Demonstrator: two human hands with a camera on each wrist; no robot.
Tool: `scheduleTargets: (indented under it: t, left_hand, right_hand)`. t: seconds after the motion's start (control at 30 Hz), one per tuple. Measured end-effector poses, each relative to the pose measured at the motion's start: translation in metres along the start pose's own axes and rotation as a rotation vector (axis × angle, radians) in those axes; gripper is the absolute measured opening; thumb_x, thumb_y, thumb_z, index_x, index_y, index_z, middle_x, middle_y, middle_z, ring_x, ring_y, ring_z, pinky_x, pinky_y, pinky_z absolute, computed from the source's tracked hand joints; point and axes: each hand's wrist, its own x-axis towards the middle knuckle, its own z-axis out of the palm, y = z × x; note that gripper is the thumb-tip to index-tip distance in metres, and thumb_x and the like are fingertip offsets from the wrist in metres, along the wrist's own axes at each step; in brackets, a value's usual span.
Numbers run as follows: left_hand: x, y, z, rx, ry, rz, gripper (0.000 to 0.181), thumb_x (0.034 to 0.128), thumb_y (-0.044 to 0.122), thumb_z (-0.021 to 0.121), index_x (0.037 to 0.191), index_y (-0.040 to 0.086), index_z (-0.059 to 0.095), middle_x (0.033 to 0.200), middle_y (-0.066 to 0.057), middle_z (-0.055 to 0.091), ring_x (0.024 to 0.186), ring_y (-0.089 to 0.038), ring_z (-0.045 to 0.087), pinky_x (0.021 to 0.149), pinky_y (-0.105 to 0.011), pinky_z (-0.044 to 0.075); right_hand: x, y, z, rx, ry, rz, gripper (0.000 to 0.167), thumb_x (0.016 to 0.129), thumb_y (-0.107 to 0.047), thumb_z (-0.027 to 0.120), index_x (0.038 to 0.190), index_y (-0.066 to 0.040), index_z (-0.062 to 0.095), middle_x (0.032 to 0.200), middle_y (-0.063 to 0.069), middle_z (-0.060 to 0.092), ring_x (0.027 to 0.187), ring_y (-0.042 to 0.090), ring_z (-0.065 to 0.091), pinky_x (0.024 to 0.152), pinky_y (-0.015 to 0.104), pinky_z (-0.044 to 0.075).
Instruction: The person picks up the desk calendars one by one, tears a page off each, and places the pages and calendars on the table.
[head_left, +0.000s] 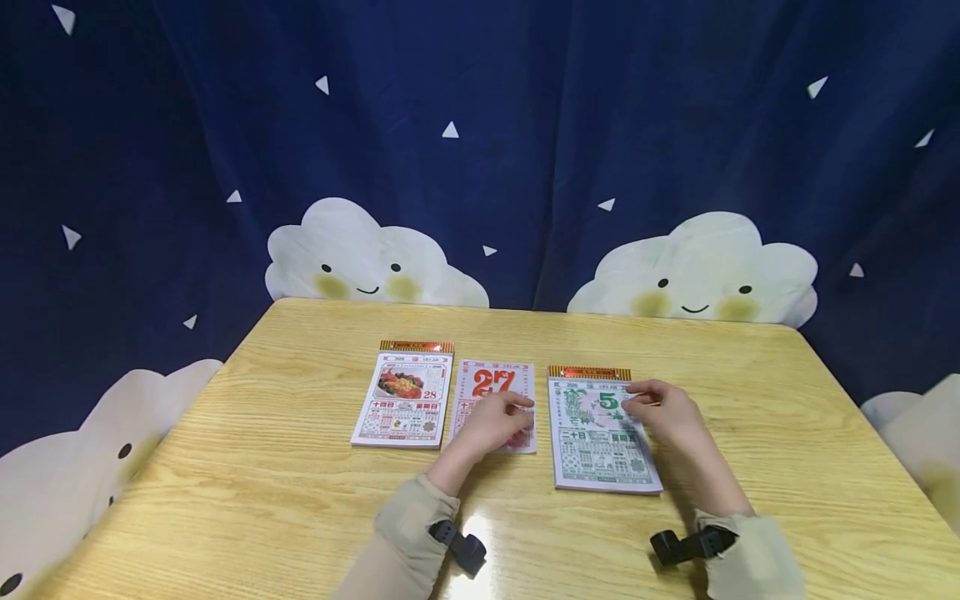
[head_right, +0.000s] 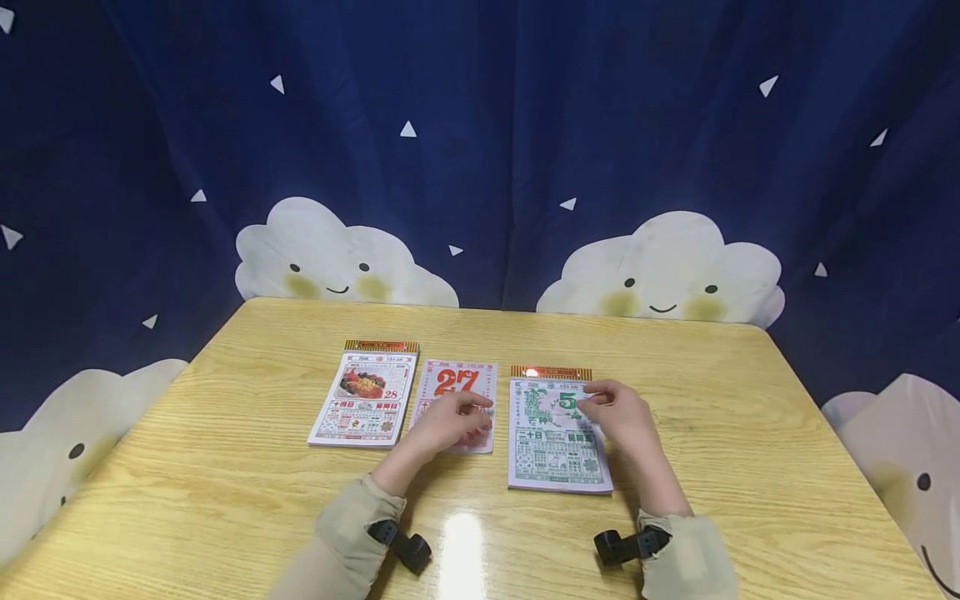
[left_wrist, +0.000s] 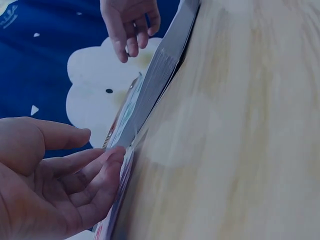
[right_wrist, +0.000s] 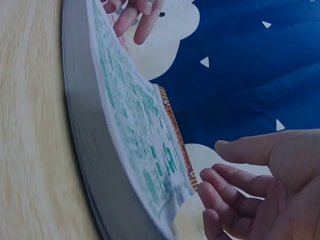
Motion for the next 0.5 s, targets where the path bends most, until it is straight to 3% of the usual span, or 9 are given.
scheduleTargets:
  t: [0.2, 0.5]
  left_hand:
    - [0.001, 0.005, 0.010, -0.087, -0.044, -0.036, 0.032, 0.0831, 0.009, 0.059, 0.113, -0.003, 0.059, 0.083, -0.014, 0.066, 0.060, -0.018, 0.062, 0.055, -0.028, 0.054]
    - [0.006, 0.009, 0.018, 0.033, -0.025, -0.052, 0.030, 0.0795, 0.012, 0.063, 0.106, -0.002, 0.064, 0.076, -0.008, 0.066, 0.056, -0.014, 0.060, 0.050, -0.022, 0.050]
  right_hand:
    - [-0.001, 0.006, -0.003, -0.052, 0.010, 0.036, 0.041, 0.086, -0.022, 0.059, 0.118, 0.004, 0.053, 0.102, 0.019, 0.058, 0.078, 0.022, 0.055, 0.057, 0.026, 0.043]
    - [0.000, 0.011, -0.002, -0.068, -0.089, 0.101, 0.052, 0.085, -0.023, 0.060, 0.122, 0.011, 0.044, 0.105, 0.026, 0.056, 0.082, 0.025, 0.057, 0.061, 0.029, 0.048]
